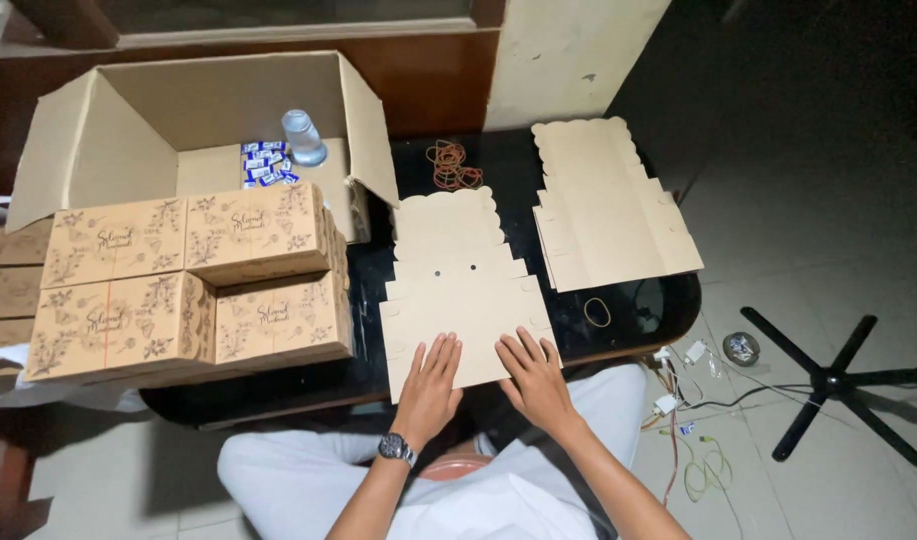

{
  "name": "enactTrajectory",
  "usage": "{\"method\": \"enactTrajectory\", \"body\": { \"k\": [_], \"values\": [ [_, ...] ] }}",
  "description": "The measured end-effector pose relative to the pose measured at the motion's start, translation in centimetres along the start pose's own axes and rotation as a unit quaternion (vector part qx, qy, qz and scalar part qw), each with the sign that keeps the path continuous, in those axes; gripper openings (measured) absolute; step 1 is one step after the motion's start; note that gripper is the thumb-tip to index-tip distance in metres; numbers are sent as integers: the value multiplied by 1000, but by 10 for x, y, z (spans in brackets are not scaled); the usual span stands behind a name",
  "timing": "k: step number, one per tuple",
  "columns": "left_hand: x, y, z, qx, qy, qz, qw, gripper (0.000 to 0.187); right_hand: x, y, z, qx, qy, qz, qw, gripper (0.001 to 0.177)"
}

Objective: Folding small cardboard boxes and filling them with snacks and small bottles.

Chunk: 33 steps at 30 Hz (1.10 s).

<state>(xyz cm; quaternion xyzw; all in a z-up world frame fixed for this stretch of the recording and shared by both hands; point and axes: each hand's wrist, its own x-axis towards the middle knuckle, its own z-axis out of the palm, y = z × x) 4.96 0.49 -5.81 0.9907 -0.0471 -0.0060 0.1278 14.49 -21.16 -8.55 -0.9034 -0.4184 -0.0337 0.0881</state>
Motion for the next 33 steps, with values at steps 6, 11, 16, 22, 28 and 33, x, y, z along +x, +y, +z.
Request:
{"method": "enactTrajectory", "body": {
  "k": [6, 11, 16, 22, 28, 33],
  "values": [
    [18, 32, 66, 167, 144, -56, 974, 76, 14, -30, 15, 4, 69, 52, 996, 78],
    [23, 41, 78, 165, 125, -84, 975, 55, 13, -54, 25, 71, 125, 126, 982, 66],
    [40, 54, 69, 243, 98, -77, 962, 58, 18, -53, 25, 97, 204, 142, 964, 44],
    [15, 49, 74, 169, 190, -44, 966, 75, 9, -53, 34, 58, 226, 123, 965, 54],
    [9, 34, 66, 93, 230, 7, 969, 69, 12, -60, 42, 83, 283, 158, 943, 76],
    [8, 38, 84, 183, 276, -57, 942, 75, 13, -62, 46, 63, 287, 165, 942, 69]
  ]
}}
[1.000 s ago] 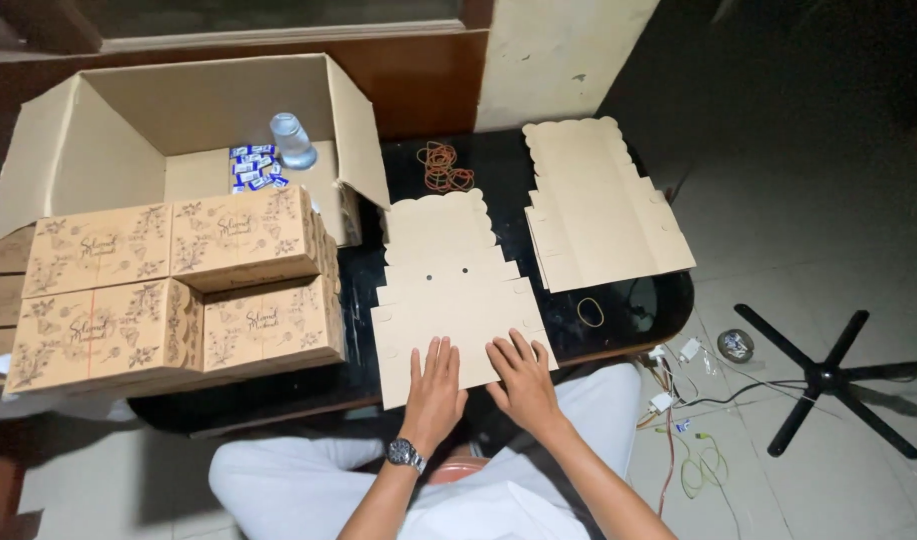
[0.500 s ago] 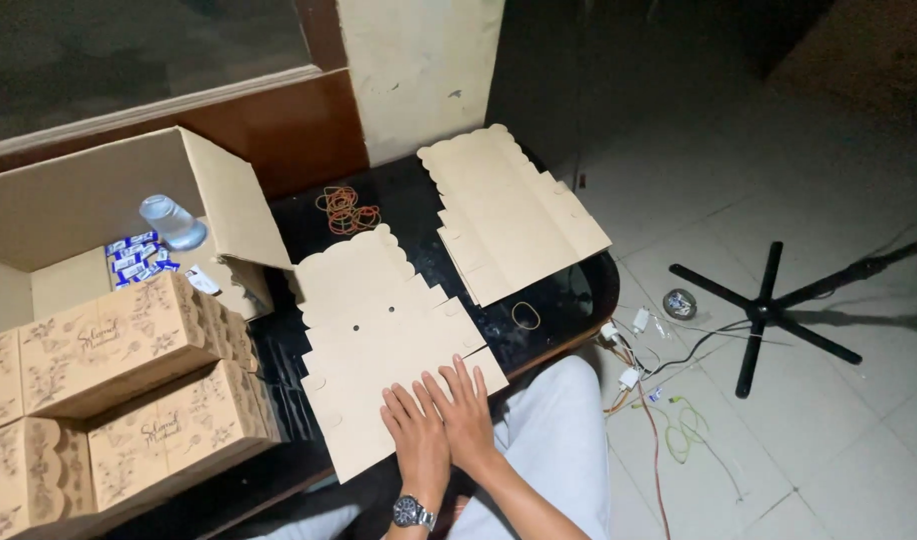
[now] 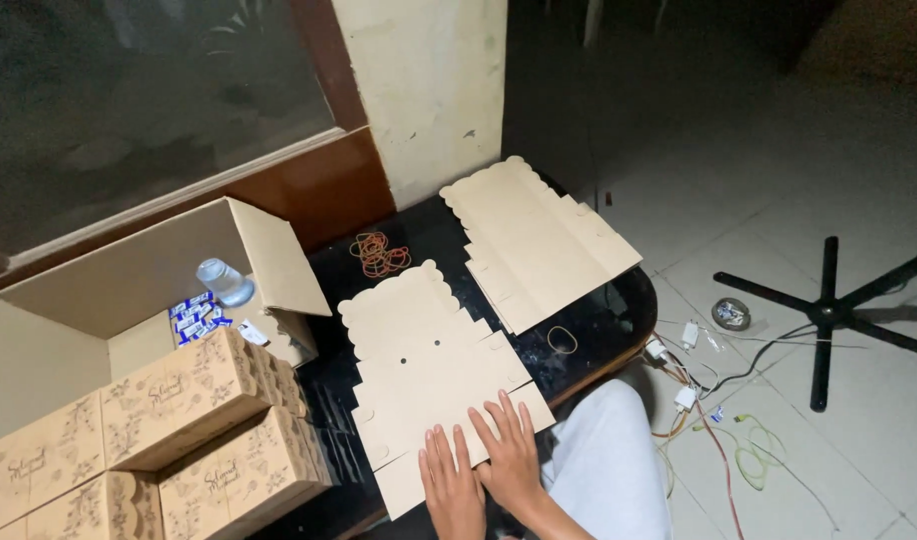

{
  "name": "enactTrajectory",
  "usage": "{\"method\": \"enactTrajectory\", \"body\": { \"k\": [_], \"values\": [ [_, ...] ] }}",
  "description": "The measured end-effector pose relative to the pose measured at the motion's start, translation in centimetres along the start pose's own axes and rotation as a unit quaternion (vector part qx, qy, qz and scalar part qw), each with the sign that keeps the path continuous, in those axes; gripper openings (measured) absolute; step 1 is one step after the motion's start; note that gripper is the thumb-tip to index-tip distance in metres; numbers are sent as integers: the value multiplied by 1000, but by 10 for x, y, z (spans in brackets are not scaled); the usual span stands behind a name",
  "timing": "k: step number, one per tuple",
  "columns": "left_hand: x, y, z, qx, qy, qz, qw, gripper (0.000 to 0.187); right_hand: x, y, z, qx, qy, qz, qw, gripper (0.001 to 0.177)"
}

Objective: Folding small cardboard boxes and filling them with snacks and small bottles.

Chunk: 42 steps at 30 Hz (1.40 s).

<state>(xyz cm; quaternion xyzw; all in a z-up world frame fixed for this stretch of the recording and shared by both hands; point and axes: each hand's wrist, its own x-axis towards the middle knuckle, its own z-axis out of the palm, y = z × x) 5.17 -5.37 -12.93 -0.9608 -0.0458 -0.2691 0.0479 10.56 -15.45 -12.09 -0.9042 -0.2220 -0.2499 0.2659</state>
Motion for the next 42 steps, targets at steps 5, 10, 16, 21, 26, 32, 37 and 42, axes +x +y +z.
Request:
{"method": "enactTrajectory", "body": {
  "k": [5, 10, 16, 21, 26, 32, 37, 42],
  "values": [
    [-14, 9, 34, -2, 44, -40, 998, 64, -7, 4, 5, -7, 6, -5, 1000, 79],
    [-26, -12, 79, -20, -20, -34, 999, 98, -3, 19, 1, -20, -93, -16, 995, 91],
    [33, -36, 13, -141, -344, -105, 922, 57, 22, 52, -24, 34, -185, 19, 982, 57],
    [47, -81, -18, -245, -459, -230, 822, 32, 48, 86, -49, 121, -334, 90, 930, 39],
    [87, -114, -100, -300, -528, -215, 765, 26, 82, 67, -101, 133, -415, 202, 877, 17],
    [55, -116, -76, -296, -258, -200, 898, 75, 64, 83, -91, 212, -294, 324, 874, 21],
    [27, -49, -63, -50, 123, -126, 983, 74, 54, 93, -67, 196, -255, 365, 874, 29],
    [-7, 6, -4, -18, 16, 98, 995, 111, 57, 90, -54, 168, -240, 314, 903, 34]
  ]
}}
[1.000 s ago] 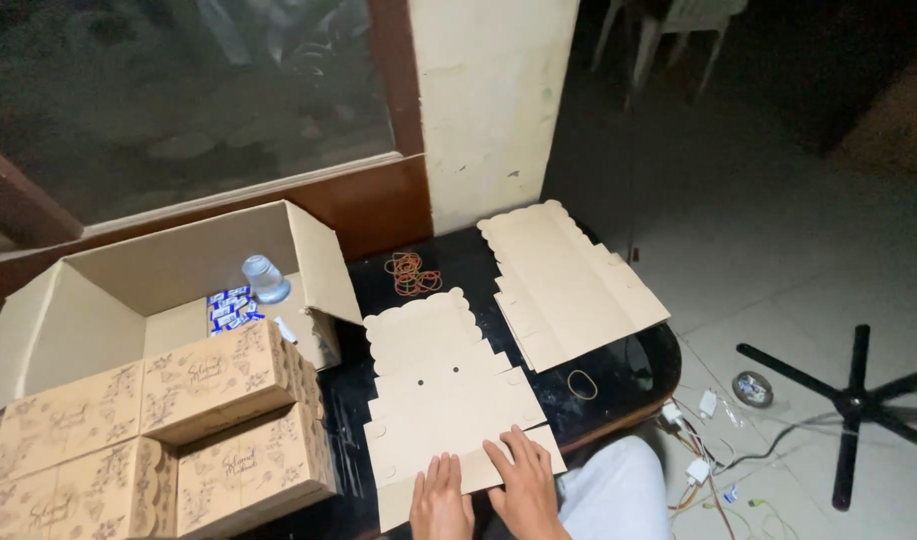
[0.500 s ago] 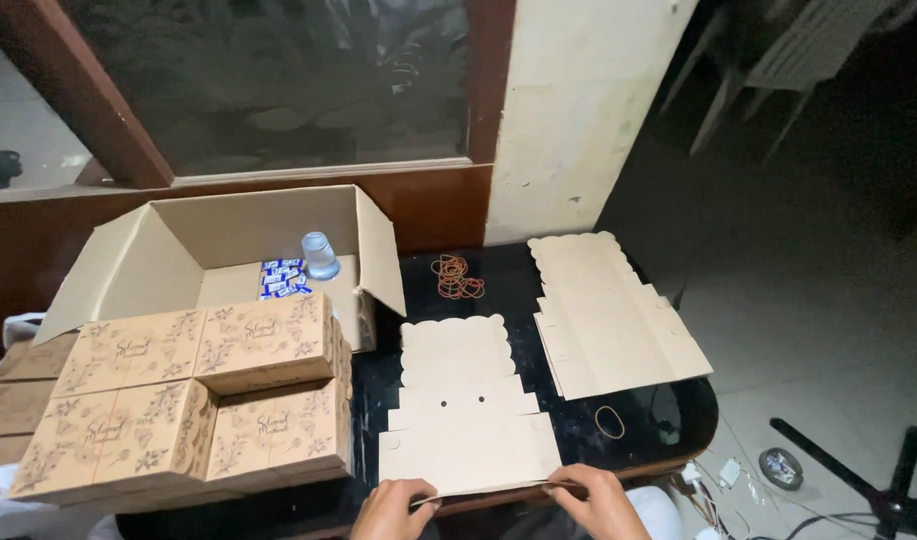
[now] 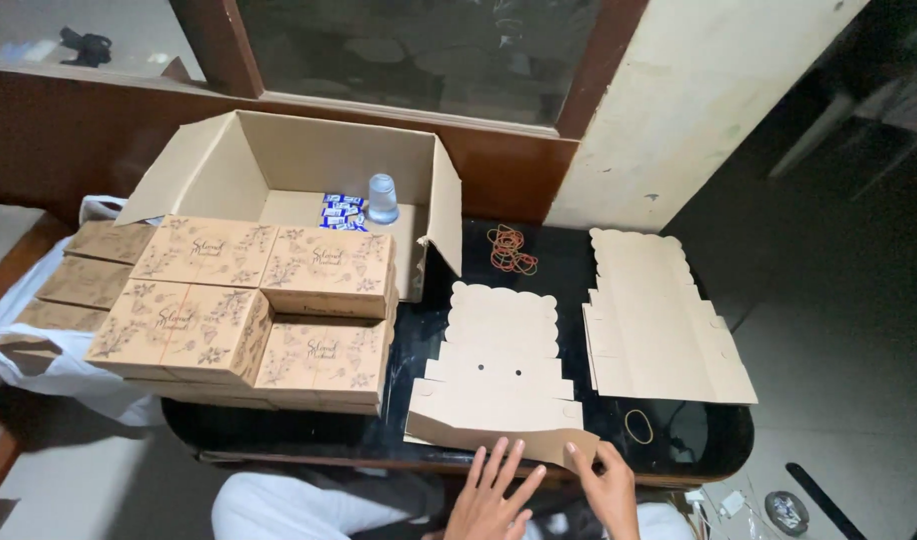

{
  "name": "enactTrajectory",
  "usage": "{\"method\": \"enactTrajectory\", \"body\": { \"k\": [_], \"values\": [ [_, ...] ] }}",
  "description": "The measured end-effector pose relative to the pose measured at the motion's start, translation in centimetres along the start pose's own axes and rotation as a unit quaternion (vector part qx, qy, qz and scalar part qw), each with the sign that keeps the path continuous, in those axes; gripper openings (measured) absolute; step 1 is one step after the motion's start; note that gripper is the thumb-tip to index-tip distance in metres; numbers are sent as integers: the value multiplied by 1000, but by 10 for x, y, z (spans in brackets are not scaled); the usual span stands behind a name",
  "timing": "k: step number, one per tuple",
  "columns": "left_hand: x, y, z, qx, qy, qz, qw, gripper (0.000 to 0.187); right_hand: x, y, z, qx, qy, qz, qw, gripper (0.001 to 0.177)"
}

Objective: Folding small cardboard boxes and filling them with snacks and small bottles.

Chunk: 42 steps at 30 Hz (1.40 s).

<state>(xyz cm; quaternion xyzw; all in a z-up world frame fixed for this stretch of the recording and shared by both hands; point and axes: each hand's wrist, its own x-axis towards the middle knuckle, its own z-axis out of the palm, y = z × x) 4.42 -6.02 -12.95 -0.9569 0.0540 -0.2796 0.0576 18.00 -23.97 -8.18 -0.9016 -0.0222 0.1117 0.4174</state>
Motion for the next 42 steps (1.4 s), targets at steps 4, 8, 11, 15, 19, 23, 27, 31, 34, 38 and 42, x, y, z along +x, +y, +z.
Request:
{"method": "enactTrajectory", "body": {
  "k": [4, 8, 11, 15, 19, 23, 27, 31, 34, 38, 42],
  "values": [
    [1, 6, 12, -1, 6, -63, 998, 101, 8, 11, 10, -26, 26, -11, 999, 38],
    [-7, 9, 47, 36, 22, -81, 996, 115, 13, 15, 19, -44, 98, 19, 994, 33],
    [-10, 10, 52, 52, 20, -74, 996, 120, 8, 21, 41, -59, 215, -71, 972, 37],
    [-13, 11, 50, 17, -4, -67, 998, 110, -27, 12, 86, -106, 355, -386, 844, 31],
    [-11, 11, 78, 47, 32, -79, 995, 58, -33, 77, 159, -168, 222, -365, 889, 54],
    [-13, 11, 74, 18, 94, -57, 994, 44, -14, 123, 185, -215, 256, -353, 874, 61],
    [-13, 12, 67, 2, 77, -58, 995, 41, 11, 160, 193, -340, 320, -380, 798, 62],
    [-6, 10, 62, -2, 202, -75, 976, 28, 48, 147, 164, -417, 338, -716, 446, 29],
    [-18, 12, 63, -155, 107, -70, 980, 40, 2, 139, 184, -277, 330, -435, 791, 45],
    [-18, 13, 77, -178, 129, -84, 972, 34, 20, 149, 180, -268, 237, -508, 784, 55],
    [-23, 17, 91, -65, 167, -76, 981, 21, -2, 130, 168, -244, 247, -513, 785, 61]
  ]
}}
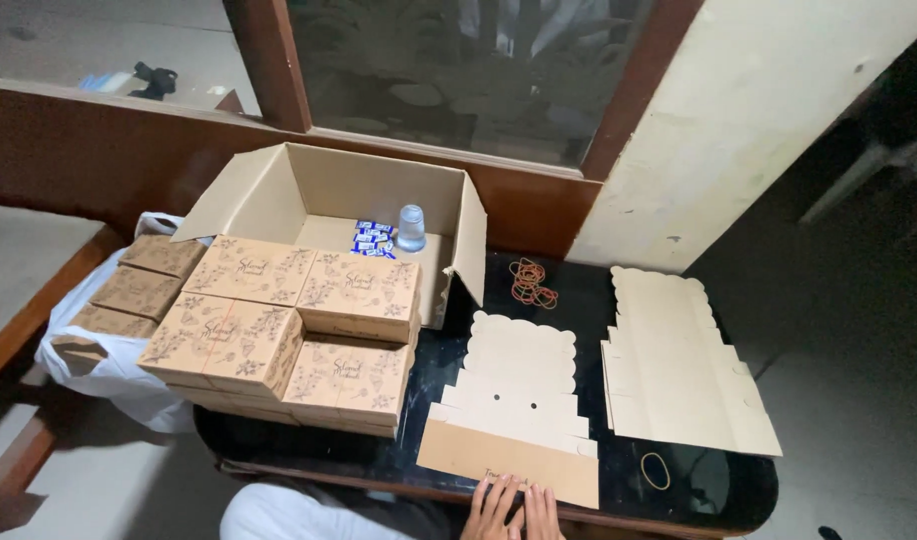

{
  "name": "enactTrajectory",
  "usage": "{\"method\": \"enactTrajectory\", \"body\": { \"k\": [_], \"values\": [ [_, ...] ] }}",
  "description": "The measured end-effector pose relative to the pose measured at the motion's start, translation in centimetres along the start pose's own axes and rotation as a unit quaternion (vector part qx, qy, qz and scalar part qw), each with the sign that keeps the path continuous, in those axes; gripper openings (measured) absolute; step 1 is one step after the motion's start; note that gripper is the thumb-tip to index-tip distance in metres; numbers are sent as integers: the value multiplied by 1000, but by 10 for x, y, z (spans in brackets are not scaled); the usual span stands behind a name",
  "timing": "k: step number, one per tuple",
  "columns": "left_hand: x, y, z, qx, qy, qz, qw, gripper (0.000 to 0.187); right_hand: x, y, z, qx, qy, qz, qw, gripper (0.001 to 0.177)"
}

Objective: Folding small cardboard boxes and filling them with snacks and small bottles.

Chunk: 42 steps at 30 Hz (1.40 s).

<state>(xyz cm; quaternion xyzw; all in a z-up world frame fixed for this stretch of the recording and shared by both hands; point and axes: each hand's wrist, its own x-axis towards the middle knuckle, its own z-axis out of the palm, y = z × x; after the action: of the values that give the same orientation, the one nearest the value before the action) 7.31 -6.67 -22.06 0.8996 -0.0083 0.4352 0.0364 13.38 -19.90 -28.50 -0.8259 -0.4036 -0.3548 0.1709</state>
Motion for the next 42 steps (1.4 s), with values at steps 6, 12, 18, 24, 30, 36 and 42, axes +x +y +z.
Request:
{"method": "enactTrajectory", "body": {
  "k": [6, 12, 18, 24, 30, 36, 42],
  "values": [
    [4, -7, -24, -87, -136, 8, 987, 39, 38, -54, -41, 108, -32, 265, 958, 55],
    [19, -3, -34, -76, -79, -8, 994, 36, 40, -48, -42, 76, -6, 245, 966, 50],
    [32, -8, -41, -40, -10, 21, 999, 30, 44, -1, -18, -34, 150, -48, 987, 37],
    [46, -6, -57, -75, -23, -27, 997, 30, 56, -21, -40, -80, 104, 37, 991, 32],
    [21, -4, -40, -102, -49, -29, 993, 33, 67, -34, -63, -33, 57, 59, 996, 36],
    [15, -7, -33, -77, -40, -12, 996, 32, 82, -38, -61, 24, 128, 92, 987, 35],
    [28, -7, -49, -53, -31, -9, 998, 37, 78, -34, -66, 45, 113, 66, 990, 34]
  ]
}}
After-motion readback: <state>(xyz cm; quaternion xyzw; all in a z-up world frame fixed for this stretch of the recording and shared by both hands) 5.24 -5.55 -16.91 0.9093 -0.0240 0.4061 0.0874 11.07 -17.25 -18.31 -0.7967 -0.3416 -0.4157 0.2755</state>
